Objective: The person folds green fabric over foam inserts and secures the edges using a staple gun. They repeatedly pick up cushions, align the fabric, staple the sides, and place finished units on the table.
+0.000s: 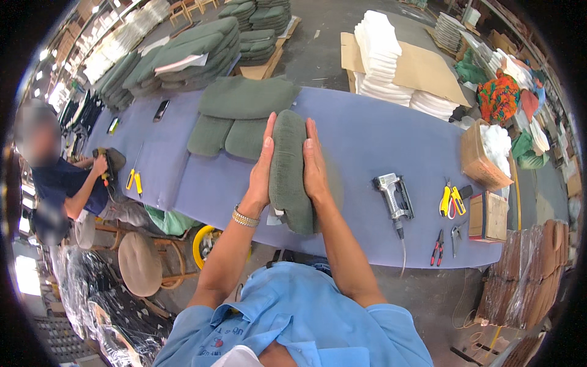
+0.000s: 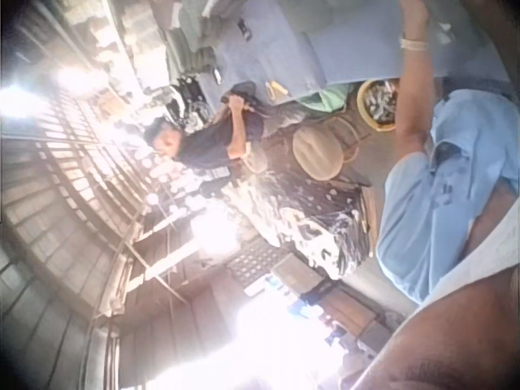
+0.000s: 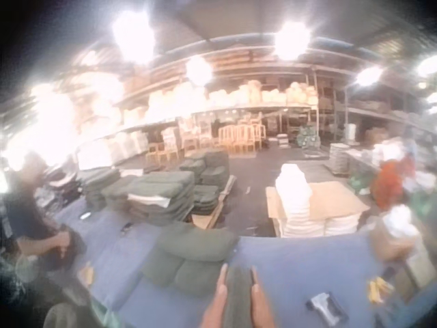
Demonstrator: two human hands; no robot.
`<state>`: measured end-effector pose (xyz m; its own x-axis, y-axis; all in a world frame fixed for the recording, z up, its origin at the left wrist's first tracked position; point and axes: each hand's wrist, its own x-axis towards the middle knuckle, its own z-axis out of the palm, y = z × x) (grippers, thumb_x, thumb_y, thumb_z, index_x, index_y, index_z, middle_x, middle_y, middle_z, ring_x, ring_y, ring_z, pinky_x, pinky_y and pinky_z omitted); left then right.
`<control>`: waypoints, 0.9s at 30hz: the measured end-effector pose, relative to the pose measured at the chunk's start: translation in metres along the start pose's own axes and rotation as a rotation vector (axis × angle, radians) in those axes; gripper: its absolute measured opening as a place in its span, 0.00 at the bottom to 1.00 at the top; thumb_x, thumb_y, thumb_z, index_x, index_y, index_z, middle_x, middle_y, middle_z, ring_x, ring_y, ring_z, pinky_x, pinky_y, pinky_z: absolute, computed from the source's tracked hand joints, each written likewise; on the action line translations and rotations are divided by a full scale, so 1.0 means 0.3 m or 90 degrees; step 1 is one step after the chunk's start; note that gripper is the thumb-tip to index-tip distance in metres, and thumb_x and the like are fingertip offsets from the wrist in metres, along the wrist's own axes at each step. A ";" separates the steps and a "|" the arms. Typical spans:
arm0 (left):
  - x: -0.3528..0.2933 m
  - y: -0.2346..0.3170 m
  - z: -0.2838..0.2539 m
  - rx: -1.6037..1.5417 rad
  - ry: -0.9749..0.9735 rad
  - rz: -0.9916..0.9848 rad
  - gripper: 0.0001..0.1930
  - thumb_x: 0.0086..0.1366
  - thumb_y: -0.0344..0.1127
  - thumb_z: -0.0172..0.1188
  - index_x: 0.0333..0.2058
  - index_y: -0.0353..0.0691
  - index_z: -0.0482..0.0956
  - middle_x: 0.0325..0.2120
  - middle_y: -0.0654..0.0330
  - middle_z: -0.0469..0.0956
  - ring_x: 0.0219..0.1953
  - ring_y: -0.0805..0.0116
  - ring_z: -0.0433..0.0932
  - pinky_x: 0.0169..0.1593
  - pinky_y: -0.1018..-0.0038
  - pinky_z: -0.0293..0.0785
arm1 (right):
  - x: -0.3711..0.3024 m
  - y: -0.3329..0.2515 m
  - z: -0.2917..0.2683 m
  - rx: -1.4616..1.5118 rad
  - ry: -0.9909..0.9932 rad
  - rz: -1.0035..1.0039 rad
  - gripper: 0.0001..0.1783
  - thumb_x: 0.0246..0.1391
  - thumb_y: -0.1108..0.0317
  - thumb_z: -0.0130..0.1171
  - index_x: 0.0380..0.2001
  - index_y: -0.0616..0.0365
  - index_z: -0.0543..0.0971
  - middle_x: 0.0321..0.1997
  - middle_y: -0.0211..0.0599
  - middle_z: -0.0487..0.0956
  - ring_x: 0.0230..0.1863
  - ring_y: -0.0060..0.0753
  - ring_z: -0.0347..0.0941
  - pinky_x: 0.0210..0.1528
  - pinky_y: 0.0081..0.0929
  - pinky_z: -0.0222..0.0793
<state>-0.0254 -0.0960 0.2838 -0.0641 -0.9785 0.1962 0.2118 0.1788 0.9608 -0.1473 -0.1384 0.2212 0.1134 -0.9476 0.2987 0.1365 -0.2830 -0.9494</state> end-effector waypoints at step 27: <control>-0.568 -0.363 -0.683 0.129 0.330 -0.391 0.38 0.74 0.49 0.59 0.72 0.32 0.56 0.68 0.49 0.65 0.66 0.56 0.69 0.68 0.62 0.64 | -0.563 0.560 -0.070 -0.671 -0.009 0.090 0.27 0.72 0.51 0.49 0.70 0.42 0.71 0.78 0.38 0.63 0.79 0.41 0.55 0.78 0.44 0.48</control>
<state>0.1622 0.0300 0.1056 0.3570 -0.8229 -0.4420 0.1024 -0.4358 0.8942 -0.1643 -0.0292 0.0091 0.0743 -0.9821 0.1731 -0.7996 -0.1624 -0.5781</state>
